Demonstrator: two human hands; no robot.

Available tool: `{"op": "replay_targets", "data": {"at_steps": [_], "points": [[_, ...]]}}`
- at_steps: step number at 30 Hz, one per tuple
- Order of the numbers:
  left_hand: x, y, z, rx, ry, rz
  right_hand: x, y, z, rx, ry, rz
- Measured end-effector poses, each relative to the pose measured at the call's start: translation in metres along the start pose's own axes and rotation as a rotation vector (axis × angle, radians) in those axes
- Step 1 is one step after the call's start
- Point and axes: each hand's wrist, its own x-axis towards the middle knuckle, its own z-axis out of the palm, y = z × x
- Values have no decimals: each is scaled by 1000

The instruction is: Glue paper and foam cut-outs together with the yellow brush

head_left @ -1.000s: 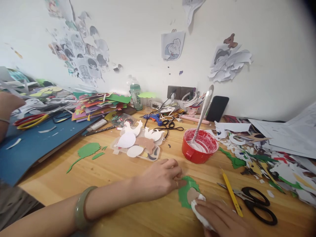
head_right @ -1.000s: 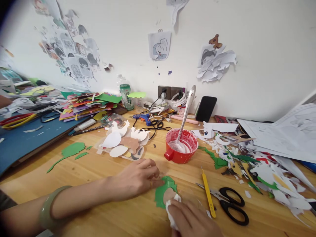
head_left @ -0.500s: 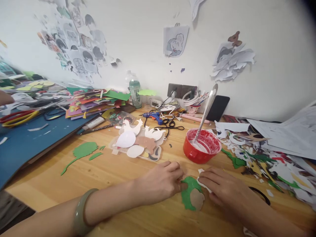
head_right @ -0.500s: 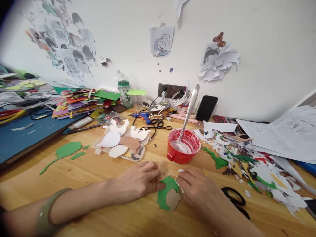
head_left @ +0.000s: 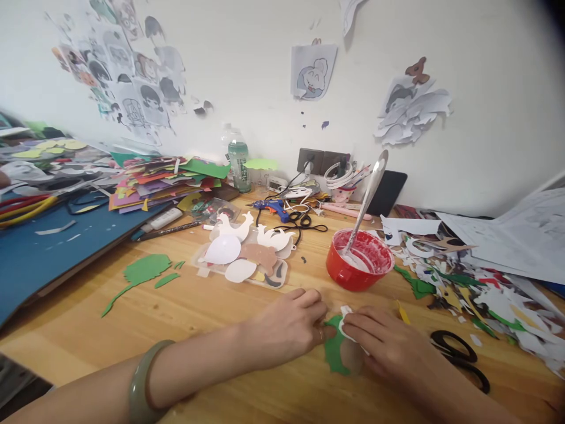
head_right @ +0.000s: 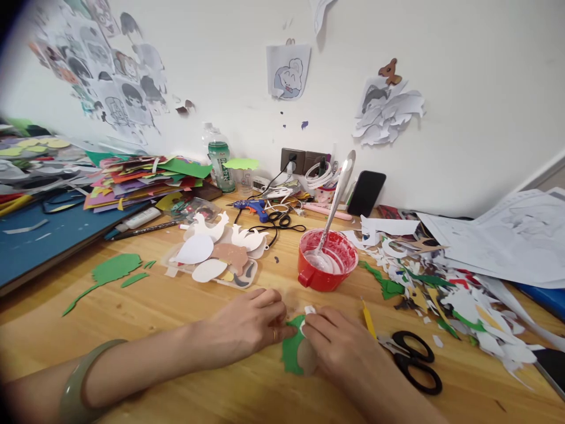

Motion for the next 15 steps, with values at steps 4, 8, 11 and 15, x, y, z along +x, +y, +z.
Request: {"op": "replay_targets", "data": {"at_steps": [4,8,11,15], "points": [[0,0,1,-4,-6,-6,-9,-3,-19,-92,17,75],[4,-3,-3,-81,-9,-28,-14,-23,-33,-134,37,64],[9,-2,-9,-187,-4,-109,-18,-39,-23,-86,103,67],[21,4,-14,-279,-83,-312,-25,-46,-7,-64,137,83]]}}
